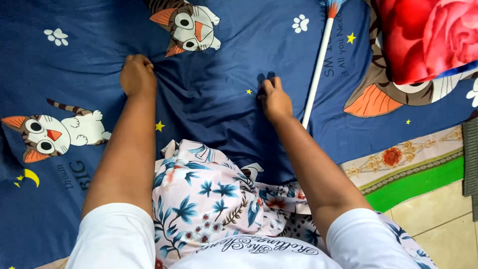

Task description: Dusting off a bed with a duster and smoothing the bedsheets.

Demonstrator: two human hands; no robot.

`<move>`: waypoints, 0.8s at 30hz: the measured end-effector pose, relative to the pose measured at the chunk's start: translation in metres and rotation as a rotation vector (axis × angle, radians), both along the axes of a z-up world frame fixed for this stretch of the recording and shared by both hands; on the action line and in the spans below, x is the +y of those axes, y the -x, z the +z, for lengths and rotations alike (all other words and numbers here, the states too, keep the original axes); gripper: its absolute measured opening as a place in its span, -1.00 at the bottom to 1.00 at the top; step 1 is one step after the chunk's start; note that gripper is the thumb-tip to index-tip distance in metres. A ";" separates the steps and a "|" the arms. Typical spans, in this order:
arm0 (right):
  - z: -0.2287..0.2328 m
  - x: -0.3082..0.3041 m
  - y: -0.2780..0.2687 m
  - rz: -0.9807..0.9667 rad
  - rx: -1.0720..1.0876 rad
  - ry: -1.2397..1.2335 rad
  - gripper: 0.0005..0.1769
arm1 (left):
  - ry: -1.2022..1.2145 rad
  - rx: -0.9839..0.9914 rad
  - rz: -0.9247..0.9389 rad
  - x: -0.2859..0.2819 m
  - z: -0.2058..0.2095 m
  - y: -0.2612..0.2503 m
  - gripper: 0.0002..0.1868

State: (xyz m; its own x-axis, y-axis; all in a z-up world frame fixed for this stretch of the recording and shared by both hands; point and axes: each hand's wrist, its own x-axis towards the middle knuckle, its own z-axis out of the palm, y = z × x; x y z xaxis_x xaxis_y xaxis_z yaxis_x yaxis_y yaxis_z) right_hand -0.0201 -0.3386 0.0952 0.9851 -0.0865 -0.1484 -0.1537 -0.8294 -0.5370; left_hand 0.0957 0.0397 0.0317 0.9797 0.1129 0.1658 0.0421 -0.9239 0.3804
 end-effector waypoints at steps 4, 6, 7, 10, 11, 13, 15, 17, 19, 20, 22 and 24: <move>-0.038 -0.011 -0.017 0.089 -0.045 0.119 -0.90 | 0.045 -0.017 0.049 0.000 -0.003 -0.007 -0.96; -0.037 -0.012 -0.035 0.125 -0.099 0.155 -0.85 | 0.052 -0.032 0.049 -0.004 0.011 -0.012 -0.97; -0.033 -0.013 -0.045 0.091 -0.104 0.143 -0.74 | 0.192 0.118 0.121 -0.009 0.029 -0.013 -0.94; -0.022 -0.011 -0.063 0.013 -0.193 0.106 -0.63 | 0.212 0.120 0.117 -0.004 0.020 -0.025 -0.93; -0.019 -0.008 -0.066 -0.027 -0.278 0.081 -0.64 | 0.095 -0.031 0.048 0.001 0.006 -0.030 -0.95; -0.030 -0.010 -0.058 -0.055 -0.265 0.075 -0.68 | 0.078 -0.041 0.046 0.001 -0.002 -0.025 -0.95; -0.034 -0.014 -0.050 -0.079 -0.263 0.066 -0.70 | 0.059 -0.061 0.049 0.007 -0.007 -0.022 -0.95; -0.035 -0.022 -0.037 0.028 -0.229 -0.207 -0.66 | 0.160 -0.055 0.019 0.014 -0.014 -0.017 -0.84; -0.042 -0.038 -0.032 0.003 -0.350 -0.068 -0.67 | 0.137 -0.186 -0.022 0.009 -0.010 -0.015 -0.61; -0.045 -0.045 -0.028 -0.016 -0.471 0.069 -0.68 | 0.114 -0.321 -0.057 0.008 -0.008 -0.012 -0.37; -0.031 -0.052 -0.032 -0.092 -0.429 0.091 -0.56 | 0.118 -0.231 -0.049 0.005 0.002 -0.016 -0.25; -0.025 -0.062 -0.037 -0.169 -0.386 0.113 -0.45 | 0.123 -0.141 -0.044 0.002 0.008 -0.022 -0.11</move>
